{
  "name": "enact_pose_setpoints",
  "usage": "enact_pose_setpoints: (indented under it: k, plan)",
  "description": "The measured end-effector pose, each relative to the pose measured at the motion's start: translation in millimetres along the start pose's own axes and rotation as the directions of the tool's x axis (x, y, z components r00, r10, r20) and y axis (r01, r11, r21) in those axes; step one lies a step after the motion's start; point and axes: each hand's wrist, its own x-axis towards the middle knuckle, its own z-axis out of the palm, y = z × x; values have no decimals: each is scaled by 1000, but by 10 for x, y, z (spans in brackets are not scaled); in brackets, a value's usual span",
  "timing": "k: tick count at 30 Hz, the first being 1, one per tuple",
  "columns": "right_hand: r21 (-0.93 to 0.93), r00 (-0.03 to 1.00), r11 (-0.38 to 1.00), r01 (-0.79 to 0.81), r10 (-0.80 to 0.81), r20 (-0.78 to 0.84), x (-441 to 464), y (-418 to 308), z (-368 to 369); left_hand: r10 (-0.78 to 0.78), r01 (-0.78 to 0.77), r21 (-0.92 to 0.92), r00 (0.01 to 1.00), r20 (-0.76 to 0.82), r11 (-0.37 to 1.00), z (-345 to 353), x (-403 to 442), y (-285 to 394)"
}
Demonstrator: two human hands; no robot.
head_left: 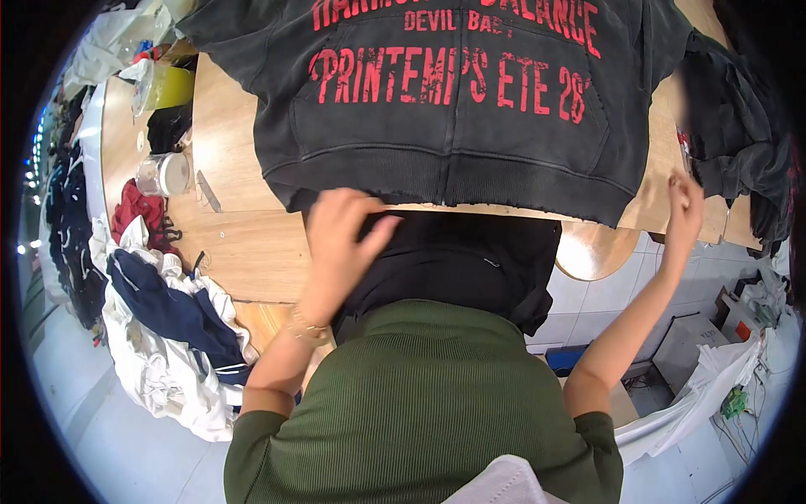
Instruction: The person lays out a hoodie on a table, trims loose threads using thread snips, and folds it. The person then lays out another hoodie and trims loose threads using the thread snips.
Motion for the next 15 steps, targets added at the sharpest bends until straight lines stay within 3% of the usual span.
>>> enact_pose_setpoints:
  k: [2,5,7,9,11,12,13,15]
  plan:
    - [-331,965,938,104,-176,-196,467,526,90,37,-37,-14,999,-28,999,376,-33,79]
    - [-450,942,893,-2,-150,-300,887,764,285,18,-13,68,996,-86,998,706,-46,112]
    - [-573,905,775,-268,-3,-426,954,614,449,2,-3,-11,995,-101,1000,770,-102,142]
    - [-585,903,773,-245,-37,-428,1004,680,504,-18,8,-86,993,-117,996,753,-149,167]
    - [-663,917,699,-267,-26,-397,1017,675,527,-97,105,-388,994,40,916,629,-207,171]
    - [-662,919,702,-263,-28,-394,1024,709,532,-236,348,-440,927,291,828,511,-240,188]
    - [-646,919,719,-255,-27,-393,1039,742,525,-239,349,-438,928,286,829,450,-245,161]
    - [-629,920,738,-245,-27,-391,1080,768,523,-365,724,-396,650,667,565,368,-262,112]
